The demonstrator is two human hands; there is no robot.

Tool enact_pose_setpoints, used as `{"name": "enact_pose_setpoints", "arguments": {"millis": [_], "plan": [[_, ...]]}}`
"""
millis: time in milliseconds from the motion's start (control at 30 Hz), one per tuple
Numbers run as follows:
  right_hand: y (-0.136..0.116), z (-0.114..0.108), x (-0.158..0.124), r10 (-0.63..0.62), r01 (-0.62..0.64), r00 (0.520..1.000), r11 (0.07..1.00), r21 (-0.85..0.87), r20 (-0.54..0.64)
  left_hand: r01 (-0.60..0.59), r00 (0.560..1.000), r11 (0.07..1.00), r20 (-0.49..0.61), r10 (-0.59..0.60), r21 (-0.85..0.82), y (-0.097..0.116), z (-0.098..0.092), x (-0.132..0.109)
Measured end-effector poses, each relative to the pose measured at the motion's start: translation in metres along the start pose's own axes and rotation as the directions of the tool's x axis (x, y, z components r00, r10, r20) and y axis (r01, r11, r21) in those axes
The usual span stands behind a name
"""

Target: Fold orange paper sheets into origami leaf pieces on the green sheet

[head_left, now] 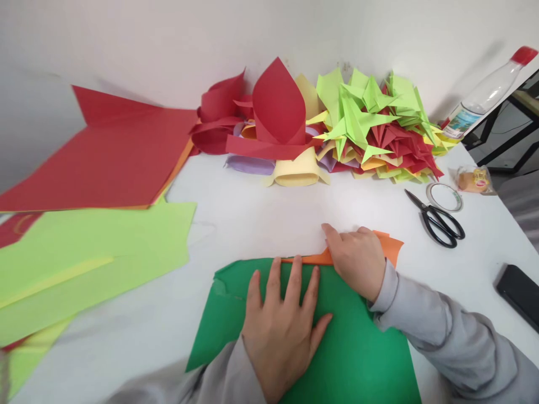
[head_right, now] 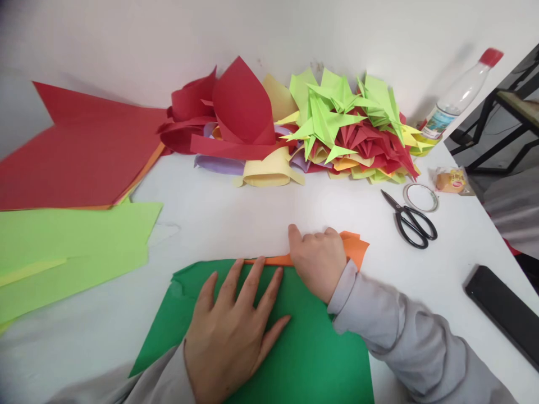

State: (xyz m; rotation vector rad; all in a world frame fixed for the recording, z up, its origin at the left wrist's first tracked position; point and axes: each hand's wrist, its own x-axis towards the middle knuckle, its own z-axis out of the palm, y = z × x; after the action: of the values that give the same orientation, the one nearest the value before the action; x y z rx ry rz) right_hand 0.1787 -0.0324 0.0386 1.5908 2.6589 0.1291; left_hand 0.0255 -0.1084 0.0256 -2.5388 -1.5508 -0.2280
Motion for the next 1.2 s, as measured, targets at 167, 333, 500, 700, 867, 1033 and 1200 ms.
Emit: {"name": "enact_pose_setpoints", "arguments": {"millis": [167,333,500,700,867,1033,1200], "plan": [[0.0000,-0.0004,0.0000,-0.007,0.007,1.000,1.000,0.010,0.000,-0.029,0.995,0.999,-0.093,0.031,0.029,0.0008,0.0042,-0.0037],[0.0004,0.0031,0.0004,-0.005,0.005,1.000,1.000,-0.006,-0.027,-0.084,0.990,0.996,-0.109,0.088,0.041,0.0001,0.0059,-0.0031],[0.0003,0.0066,-0.0002,0.001,-0.002,0.998,1.000,-0.027,-0.065,-0.040,0.998,0.999,-0.055,0.042,0.024,-0.0002,0.0015,0.0007],[-0.0001,0.0061,-0.0007,-0.005,0.003,0.998,0.999,-0.032,-0.061,-0.015,1.000,1.000,-0.009,0.015,0.011,-0.0008,-0.0007,0.0012],[-0.0003,0.0035,-0.0001,-0.003,0.003,1.000,1.000,-0.025,-0.021,0.001,1.000,1.000,0.015,-0.001,0.015,0.0016,-0.0003,0.0012],[0.0002,0.0005,0.0002,-0.001,0.002,1.000,1.000,-0.013,0.018,-0.005,1.000,1.000,0.009,0.005,0.026,-0.0002,-0.0003,0.0022],[0.0009,0.0002,0.0010,0.010,-0.010,0.999,1.000,-0.005,0.040,-0.052,0.998,0.998,-0.017,0.052,0.030,-0.0038,-0.0011,0.0017]]}}
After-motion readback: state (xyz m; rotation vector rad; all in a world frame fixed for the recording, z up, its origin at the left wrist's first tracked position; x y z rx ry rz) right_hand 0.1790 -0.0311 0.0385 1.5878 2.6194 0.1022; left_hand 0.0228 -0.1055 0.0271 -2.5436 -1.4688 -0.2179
